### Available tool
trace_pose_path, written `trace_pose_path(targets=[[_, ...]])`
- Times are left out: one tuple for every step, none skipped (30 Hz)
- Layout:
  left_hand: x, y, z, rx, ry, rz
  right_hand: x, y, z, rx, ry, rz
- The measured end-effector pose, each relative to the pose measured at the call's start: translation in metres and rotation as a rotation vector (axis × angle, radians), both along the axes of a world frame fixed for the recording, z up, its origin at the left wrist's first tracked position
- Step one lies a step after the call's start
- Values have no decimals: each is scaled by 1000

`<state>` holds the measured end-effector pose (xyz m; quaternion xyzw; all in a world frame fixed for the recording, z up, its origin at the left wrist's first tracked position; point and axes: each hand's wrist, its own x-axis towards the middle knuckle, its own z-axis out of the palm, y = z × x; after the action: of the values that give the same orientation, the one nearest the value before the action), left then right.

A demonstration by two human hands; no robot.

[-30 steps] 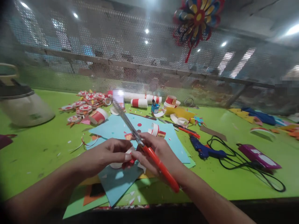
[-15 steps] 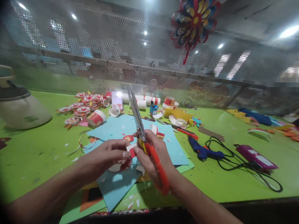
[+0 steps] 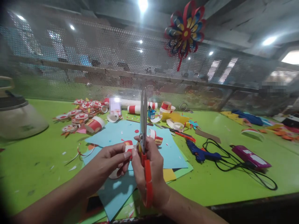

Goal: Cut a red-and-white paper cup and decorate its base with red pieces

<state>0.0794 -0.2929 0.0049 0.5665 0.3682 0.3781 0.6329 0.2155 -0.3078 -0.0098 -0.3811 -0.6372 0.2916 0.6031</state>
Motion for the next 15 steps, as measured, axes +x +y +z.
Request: trace_pose_path(targets=[[0,0,-1,-2,-4,2,0,1,-1,-7,-4,-8],[-1,1,-2,-2,-5,5,-1,2,-1,-18,-9,-17],[-2,1,-3,1,-3,8,-1,3,-1,-27,-13,-22],[-3,1,-4,8,-2,11,0,4,0,-41,-22,-24],[-4,1,-4,20,-1,17,1,4,2,-62,-35,-21],[-6,2,-3,37,0,26,4,4,5,-88,-47,-14],[-7,2,-3,57,0,43,7,3,7,-128,-67,-6],[-9,3,-1,79,-6,63,12,0,10,-172,-93,2],[-11,3,0,103,-18,88,18,-3,13,-215,-121,11],[-13,3,2,123,-35,111,25,-7,14,-283,-183,15],[-15,4,3,138,-55,130,33,-11,15,-300,-248,32],[-16,4,4,149,-79,146,42,-16,14,-299,-327,76],[-17,4,5,159,-97,157,50,-21,12,-289,-374,88],[-18,5,6,170,-109,163,58,-25,9,-248,-417,88],[-19,5,6,180,-113,169,65,-30,6,-196,-452,88]])
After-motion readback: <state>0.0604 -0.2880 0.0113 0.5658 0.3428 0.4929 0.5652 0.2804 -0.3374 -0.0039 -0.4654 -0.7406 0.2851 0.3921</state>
